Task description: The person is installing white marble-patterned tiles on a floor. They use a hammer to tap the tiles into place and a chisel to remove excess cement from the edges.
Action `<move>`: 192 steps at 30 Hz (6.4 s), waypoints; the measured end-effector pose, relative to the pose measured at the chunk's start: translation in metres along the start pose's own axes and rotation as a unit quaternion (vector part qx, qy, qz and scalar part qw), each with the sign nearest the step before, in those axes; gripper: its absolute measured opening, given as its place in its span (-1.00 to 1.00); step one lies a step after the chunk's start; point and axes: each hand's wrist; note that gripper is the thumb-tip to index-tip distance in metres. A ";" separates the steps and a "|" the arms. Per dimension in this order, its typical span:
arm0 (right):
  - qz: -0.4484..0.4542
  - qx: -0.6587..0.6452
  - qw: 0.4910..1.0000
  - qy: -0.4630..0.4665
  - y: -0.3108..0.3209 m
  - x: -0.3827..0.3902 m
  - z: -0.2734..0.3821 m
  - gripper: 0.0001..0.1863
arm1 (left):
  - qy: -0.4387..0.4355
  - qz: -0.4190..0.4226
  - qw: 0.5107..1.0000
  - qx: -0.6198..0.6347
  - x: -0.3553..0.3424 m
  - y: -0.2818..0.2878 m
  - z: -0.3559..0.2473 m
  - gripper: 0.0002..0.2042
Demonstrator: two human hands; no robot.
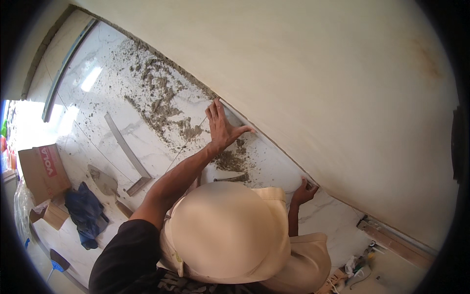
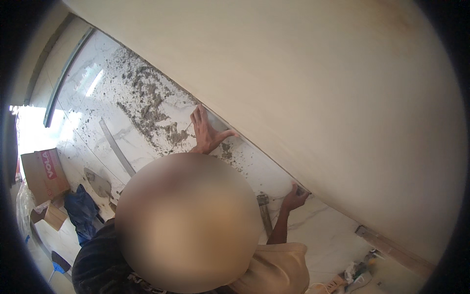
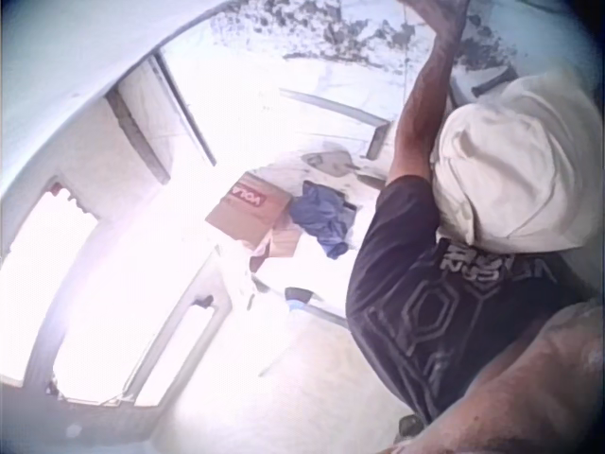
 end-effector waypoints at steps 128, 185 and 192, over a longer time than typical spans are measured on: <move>-0.043 -0.198 0.976 -0.080 0.017 0.003 -0.015 -0.35 | 0.123 0.281 0.945 0.109 -0.048 0.034 0.031 -0.21; 0.092 -0.085 0.991 -0.052 0.014 -0.002 -0.010 -0.52 | 0.168 -0.042 0.944 0.282 0.004 0.013 0.019 -0.22; 0.083 -0.096 0.989 -0.076 0.017 -0.004 -0.007 -0.53 | 0.162 -0.058 0.955 0.244 0.002 0.015 0.013 -0.21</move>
Point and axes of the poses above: each hand's wrist, its own x-axis away from the middle knuckle, its own y-axis out of the back of the hand, z = x × y, and after that the axes turned 7 degrees about -x, right-handed
